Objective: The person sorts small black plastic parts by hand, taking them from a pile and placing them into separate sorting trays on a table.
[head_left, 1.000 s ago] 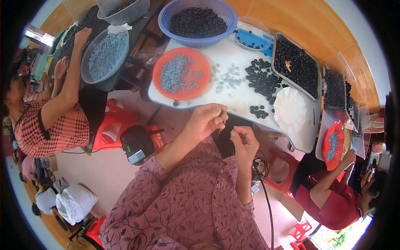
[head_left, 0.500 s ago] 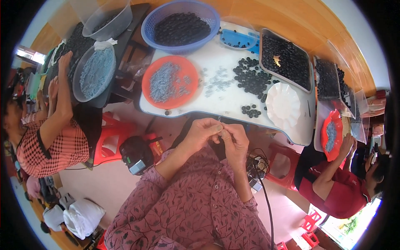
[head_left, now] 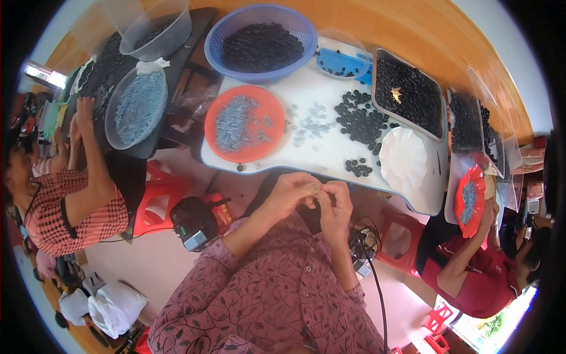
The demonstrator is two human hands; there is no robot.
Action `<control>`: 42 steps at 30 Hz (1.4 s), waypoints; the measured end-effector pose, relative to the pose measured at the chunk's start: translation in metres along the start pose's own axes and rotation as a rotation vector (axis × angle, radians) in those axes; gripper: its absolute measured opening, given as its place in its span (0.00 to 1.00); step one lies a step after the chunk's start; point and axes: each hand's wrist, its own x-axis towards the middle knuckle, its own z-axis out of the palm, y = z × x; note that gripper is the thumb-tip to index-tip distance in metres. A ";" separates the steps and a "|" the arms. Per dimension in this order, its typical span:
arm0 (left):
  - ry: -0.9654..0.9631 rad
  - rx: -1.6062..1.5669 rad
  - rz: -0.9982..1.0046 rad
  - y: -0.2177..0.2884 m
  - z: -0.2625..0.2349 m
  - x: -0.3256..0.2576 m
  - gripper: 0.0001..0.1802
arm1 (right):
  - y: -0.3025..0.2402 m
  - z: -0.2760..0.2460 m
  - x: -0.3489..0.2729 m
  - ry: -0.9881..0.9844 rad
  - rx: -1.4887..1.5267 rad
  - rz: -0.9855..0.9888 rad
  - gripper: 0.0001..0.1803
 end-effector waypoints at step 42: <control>0.283 1.284 0.720 0.031 0.016 0.083 0.06 | 0.033 0.008 0.026 0.157 -0.669 -0.058 0.08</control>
